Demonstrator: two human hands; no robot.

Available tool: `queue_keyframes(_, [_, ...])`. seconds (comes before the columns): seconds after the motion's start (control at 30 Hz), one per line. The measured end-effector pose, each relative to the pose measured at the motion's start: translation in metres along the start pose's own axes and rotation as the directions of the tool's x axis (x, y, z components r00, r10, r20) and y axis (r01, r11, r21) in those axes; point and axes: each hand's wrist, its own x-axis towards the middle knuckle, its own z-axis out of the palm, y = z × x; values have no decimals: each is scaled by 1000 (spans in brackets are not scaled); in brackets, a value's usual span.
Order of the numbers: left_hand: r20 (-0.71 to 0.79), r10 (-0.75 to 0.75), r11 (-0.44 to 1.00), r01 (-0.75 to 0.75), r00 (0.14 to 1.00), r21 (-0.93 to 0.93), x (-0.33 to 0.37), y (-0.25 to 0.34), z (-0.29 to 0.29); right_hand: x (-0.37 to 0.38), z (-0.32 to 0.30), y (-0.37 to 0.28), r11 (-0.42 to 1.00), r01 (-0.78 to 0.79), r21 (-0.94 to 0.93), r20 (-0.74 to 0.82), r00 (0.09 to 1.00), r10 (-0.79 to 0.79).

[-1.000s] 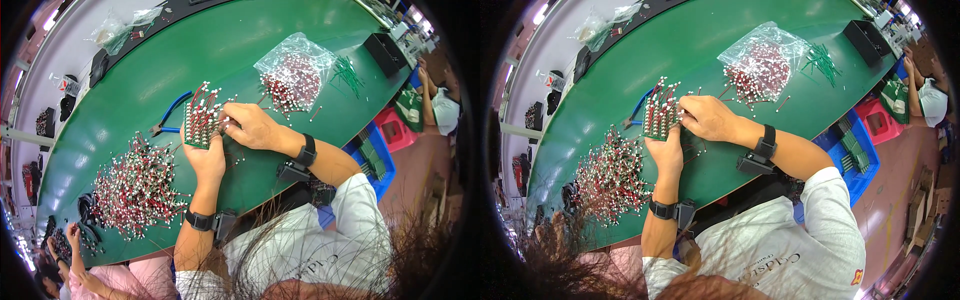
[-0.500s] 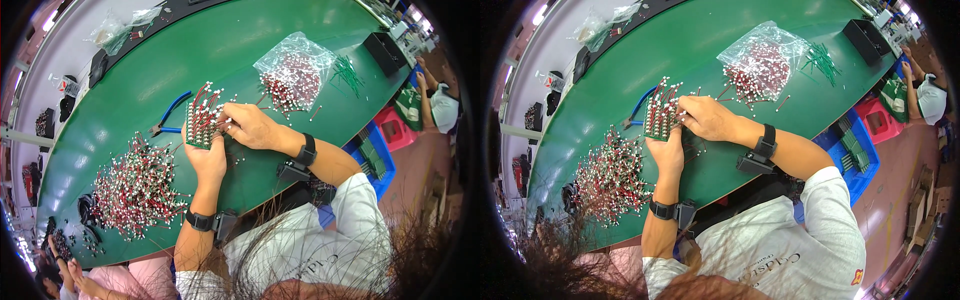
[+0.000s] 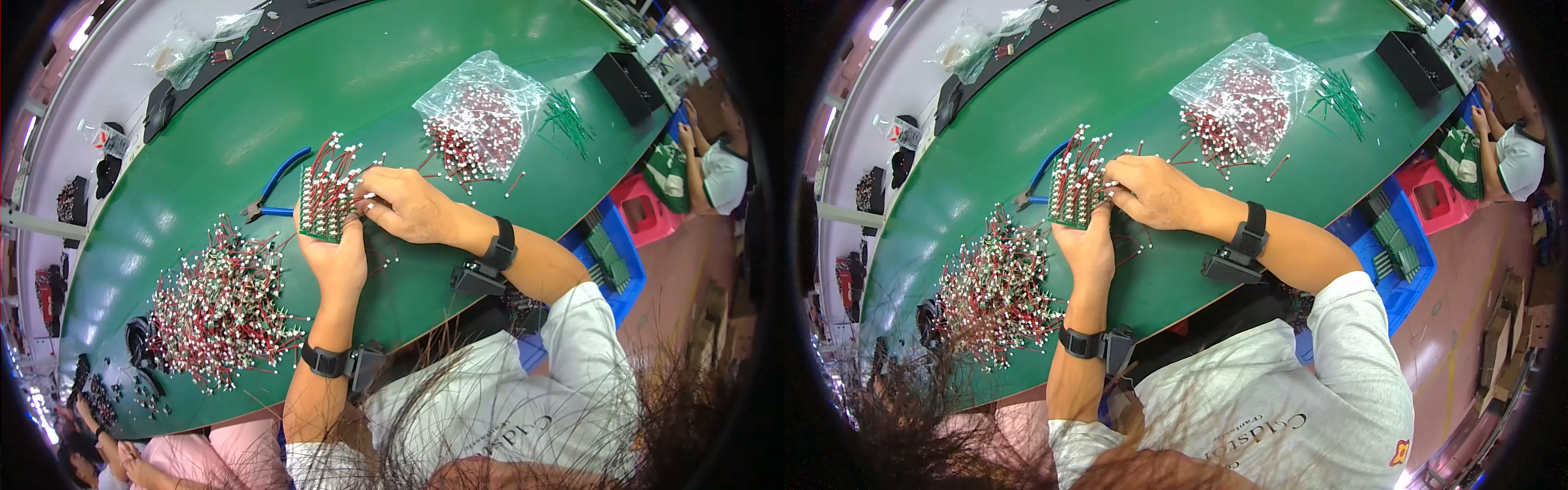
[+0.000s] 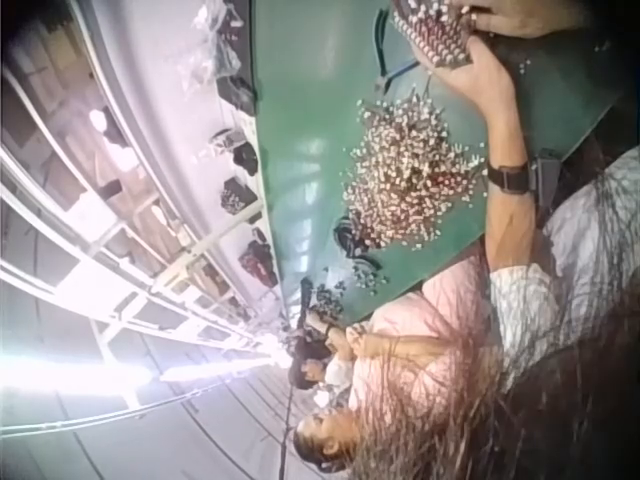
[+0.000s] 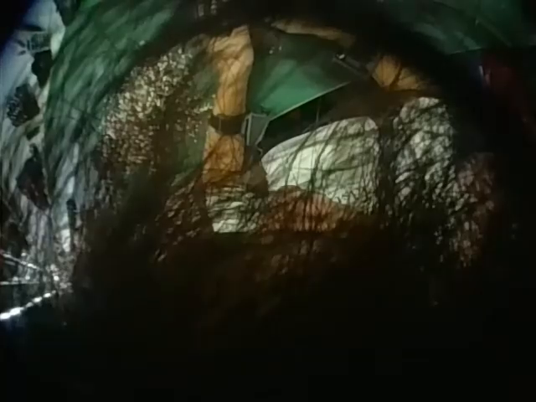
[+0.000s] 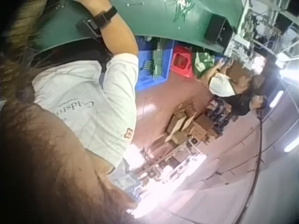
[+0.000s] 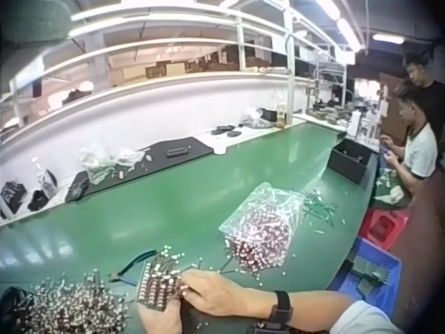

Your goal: The person picks up a circuit board and inserts wires into it by hand. After filling the board, they set it down and pick up a new wire from a plastic bag to begin the process again.

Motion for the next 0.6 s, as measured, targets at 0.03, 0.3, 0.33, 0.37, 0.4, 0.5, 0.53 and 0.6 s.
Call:
queue_keyframes(0.03, [-5, 3, 1000, -3, 1000, 18, 0, -1, 0, -1, -1, 0, 1000, -12, -11, 9, 1000, 12])
queue_keyframes(0.3, [0, 1, 1000, -1, 1000, 3, 1, -4, -2, -2, 0, 2, 1000, -5, -25, 30, 1000, 6])
queue_keyframes(0.33, [-2, 4, 1000, -4, 1000, 9, 1, -4, -3, -1, 0, 2, 1000, 14, -3, 20, 1000, -14])
queue_keyframes(0.37, [-2, 5, 1000, -5, 1000, 9, 1, -3, -2, -1, 1, 2, 999, 32, 18, 9, 999, -33])
queue_keyframes(0.4, [-2, 2, 1000, -2, 1000, 3, 0, -2, -2, -1, 1, 2, 999, 33, 19, 9, 999, -33])
queue_keyframes(0.5, [12, -13, 1000, 13, 1000, -10, 0, 0, 0, -3, 0, 5, 1000, 10, -4, 26, 1000, -9])
queue_keyframes(0.53, [22, -19, 1000, 19, 1000, -16, 1, 0, 1, -3, 1, 6, 1000, 3, -25, 18, 1000, -3])
queue_keyframes(0.6, [16, -25, 999, 26, 1000, -22, 1, 0, 3, -4, 1, 8, 999, -6, -46, 10, 1000, 6])
